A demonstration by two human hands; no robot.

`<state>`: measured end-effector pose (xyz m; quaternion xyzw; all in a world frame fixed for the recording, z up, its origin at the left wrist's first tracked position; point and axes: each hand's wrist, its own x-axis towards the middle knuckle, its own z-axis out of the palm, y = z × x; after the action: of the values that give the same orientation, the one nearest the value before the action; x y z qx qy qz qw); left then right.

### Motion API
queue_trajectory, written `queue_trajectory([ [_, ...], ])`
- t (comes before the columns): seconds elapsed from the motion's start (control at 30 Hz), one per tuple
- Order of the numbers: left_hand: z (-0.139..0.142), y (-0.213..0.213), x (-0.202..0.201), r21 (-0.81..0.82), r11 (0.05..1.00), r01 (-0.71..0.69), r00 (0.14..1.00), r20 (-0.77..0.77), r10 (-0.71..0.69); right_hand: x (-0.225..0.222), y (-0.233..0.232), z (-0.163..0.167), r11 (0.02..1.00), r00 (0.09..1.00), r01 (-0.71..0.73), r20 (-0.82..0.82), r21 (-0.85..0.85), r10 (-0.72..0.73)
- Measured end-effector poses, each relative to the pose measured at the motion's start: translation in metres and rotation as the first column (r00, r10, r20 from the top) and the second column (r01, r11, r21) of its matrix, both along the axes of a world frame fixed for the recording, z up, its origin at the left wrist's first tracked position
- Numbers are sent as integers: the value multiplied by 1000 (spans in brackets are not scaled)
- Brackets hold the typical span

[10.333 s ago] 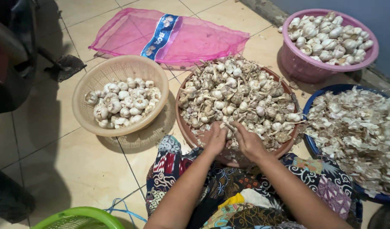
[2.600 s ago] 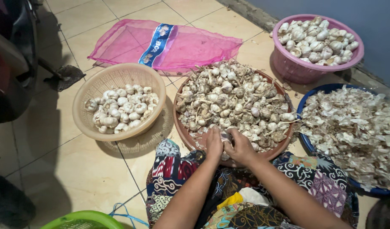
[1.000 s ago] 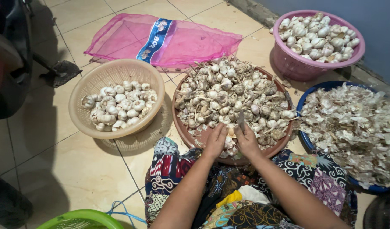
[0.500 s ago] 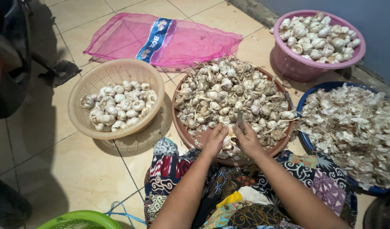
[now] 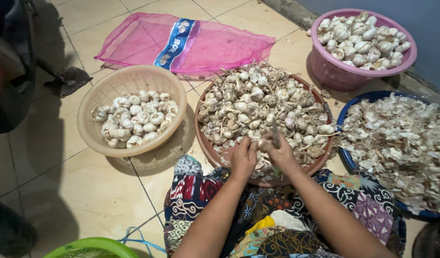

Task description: The person sits on the floor trimming dried roots and stems off garlic bulbs with a small knife, working one bulb at a time from a large tray. Trimmed bulbs are placed into a plastic basket beside them, while untrimmed bulbs remain in a pink basin and peels accumulate in another basin.

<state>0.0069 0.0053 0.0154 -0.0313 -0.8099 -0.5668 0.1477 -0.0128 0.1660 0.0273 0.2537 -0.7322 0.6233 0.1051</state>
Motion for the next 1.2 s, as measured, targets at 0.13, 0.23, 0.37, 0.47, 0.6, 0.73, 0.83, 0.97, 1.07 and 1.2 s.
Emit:
queue_trajectory([
  [0.13, 16, 1, 6, 103, 992, 79, 989, -136, -64, 3, 1, -3, 995, 993, 18, 119, -94, -7],
  [0.23, 18, 3, 7, 254, 959, 122, 992, -60, -110, 5, 0, -5, 966, 849, 87, 525, -245, 57],
  [0.37, 8, 4, 4, 448, 880, 158, 986, -24, -165, 7, -2, -2, 949, 827, 117, 558, -292, 70],
  [0.47, -4, 7, -1, 573, 793, 207, 972, -26, -235, 8, -2, 1, 943, 847, 117, 527, -310, 68],
  [0.6, -19, 8, -8, 737, 642, 210, 935, 41, -353, 6, 1, -1, 977, 905, 164, 414, -139, -93],
  [0.73, -32, 8, -12, 781, 584, 220, 911, 49, -410, 3, 4, -9, 985, 954, 174, 248, 1, -169],
  [0.83, -35, 8, -13, 784, 564, 260, 904, 7, -427, 3, -1, -9, 980, 915, 178, 381, -88, -132],
  [0.97, -27, 6, -12, 826, 502, 256, 887, 6, -463, 3, -7, 5, 939, 718, 252, 695, -236, -18],
  [1.07, -14, 2, -10, 593, 794, 137, 933, 192, -304, 5, -2, 20, 941, 695, 255, 718, -222, -19],
  [1.2, 7, -1, -3, 142, 988, 62, 983, -182, -36, 10, 8, 21, 971, 808, 230, 543, 70, -230],
])
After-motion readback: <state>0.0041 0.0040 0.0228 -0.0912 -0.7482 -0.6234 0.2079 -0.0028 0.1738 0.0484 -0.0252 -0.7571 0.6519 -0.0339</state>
